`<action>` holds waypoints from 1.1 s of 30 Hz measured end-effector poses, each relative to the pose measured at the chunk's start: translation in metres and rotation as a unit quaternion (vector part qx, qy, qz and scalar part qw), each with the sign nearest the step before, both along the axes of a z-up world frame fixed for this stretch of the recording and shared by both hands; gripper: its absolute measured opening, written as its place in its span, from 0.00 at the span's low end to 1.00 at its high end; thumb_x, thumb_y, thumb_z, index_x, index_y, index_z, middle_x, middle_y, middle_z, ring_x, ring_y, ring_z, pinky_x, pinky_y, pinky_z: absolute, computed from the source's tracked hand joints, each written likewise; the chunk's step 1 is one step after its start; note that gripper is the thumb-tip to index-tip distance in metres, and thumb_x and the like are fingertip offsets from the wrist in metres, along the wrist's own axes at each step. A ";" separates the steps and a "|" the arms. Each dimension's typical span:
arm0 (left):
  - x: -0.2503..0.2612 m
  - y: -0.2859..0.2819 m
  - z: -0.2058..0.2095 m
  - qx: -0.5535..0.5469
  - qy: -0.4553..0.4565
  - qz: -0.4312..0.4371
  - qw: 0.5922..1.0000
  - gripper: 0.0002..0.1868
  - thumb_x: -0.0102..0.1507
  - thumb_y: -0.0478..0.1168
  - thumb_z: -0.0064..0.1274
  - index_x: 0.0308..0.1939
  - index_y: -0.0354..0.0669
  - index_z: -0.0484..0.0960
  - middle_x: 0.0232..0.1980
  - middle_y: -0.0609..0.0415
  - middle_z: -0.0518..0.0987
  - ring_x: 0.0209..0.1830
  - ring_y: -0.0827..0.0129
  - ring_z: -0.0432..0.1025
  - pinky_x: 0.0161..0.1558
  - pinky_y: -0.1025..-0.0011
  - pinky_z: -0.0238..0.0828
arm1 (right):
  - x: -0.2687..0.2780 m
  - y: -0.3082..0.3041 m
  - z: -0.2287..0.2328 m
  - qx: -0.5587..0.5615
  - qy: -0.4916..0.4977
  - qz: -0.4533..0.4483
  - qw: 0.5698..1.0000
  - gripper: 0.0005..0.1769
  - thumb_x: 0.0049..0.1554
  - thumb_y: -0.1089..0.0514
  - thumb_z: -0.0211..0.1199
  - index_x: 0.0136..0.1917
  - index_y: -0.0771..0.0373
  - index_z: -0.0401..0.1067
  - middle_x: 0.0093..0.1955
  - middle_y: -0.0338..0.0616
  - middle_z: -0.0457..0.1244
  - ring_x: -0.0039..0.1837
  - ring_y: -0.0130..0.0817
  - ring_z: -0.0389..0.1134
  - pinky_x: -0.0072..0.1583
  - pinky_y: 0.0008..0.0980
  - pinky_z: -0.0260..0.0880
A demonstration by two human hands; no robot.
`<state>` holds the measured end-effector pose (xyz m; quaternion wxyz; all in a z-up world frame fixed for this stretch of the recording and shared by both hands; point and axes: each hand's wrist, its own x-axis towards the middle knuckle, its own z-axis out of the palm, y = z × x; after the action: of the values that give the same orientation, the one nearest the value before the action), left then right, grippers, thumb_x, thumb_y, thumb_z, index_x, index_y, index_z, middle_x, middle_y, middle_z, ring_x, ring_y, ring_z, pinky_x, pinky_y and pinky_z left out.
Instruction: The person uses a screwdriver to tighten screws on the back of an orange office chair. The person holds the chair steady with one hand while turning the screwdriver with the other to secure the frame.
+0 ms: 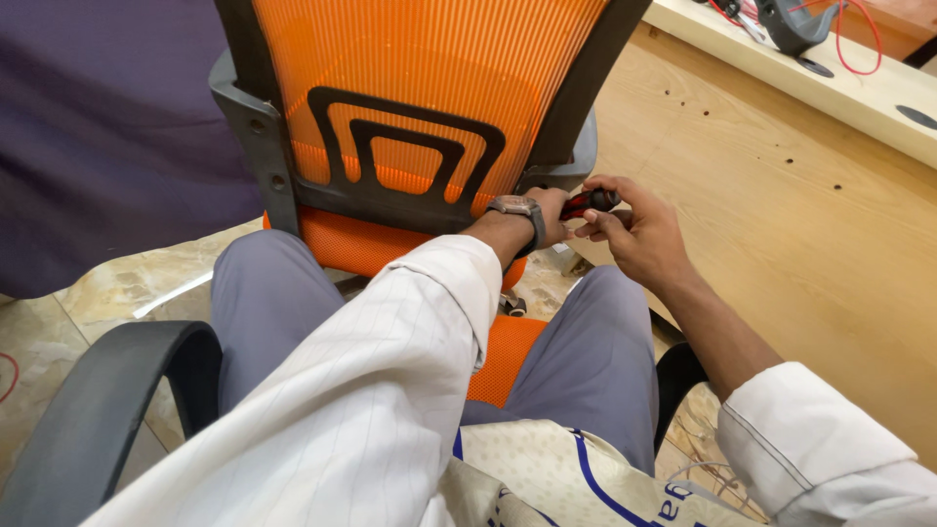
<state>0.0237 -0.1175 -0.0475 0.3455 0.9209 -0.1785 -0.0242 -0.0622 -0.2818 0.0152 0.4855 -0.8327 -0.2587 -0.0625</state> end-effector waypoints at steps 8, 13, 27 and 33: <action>0.003 0.005 0.004 0.014 -0.026 -0.001 1.000 0.20 0.59 0.47 0.65 0.54 0.48 0.85 0.52 0.43 0.84 0.54 0.54 0.78 0.56 0.59 0.74 | -0.001 0.004 0.005 -0.037 -0.023 -0.010 0.999 0.18 0.63 0.69 0.57 0.66 0.64 0.68 0.53 0.47 0.68 0.49 0.31 0.76 0.48 0.27 0.77; 0.015 0.006 0.002 0.043 -0.027 -0.018 0.999 0.19 0.59 0.45 0.64 0.54 0.50 0.84 0.52 0.44 0.84 0.55 0.55 0.79 0.57 0.60 0.74 | 0.003 0.000 0.006 -0.081 -0.042 -0.009 0.996 0.17 0.63 0.69 0.58 0.65 0.64 0.69 0.53 0.47 0.70 0.50 0.31 0.75 0.49 0.28 0.76; 0.027 0.001 0.001 0.084 -0.034 -0.020 0.996 0.21 0.60 0.45 0.63 0.57 0.53 0.83 0.56 0.47 0.83 0.59 0.56 0.76 0.60 0.62 0.72 | 0.006 0.004 0.007 -0.048 -0.032 -0.004 0.998 0.17 0.63 0.72 0.55 0.65 0.65 0.69 0.54 0.47 0.70 0.52 0.30 0.75 0.52 0.27 0.77; 0.030 -0.003 -0.002 0.075 -0.027 -0.016 0.997 0.20 0.61 0.44 0.63 0.57 0.49 0.83 0.54 0.46 0.83 0.57 0.57 0.78 0.59 0.62 0.73 | 0.004 0.003 0.010 -0.056 -0.024 -0.040 0.997 0.16 0.63 0.72 0.57 0.64 0.66 0.71 0.53 0.48 0.68 0.51 0.31 0.75 0.51 0.28 0.75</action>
<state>0.0535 -0.1206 -0.0493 0.2696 0.9418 -0.2002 -0.0179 -0.0584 -0.2785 0.0251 0.4292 -0.8663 -0.2401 -0.0876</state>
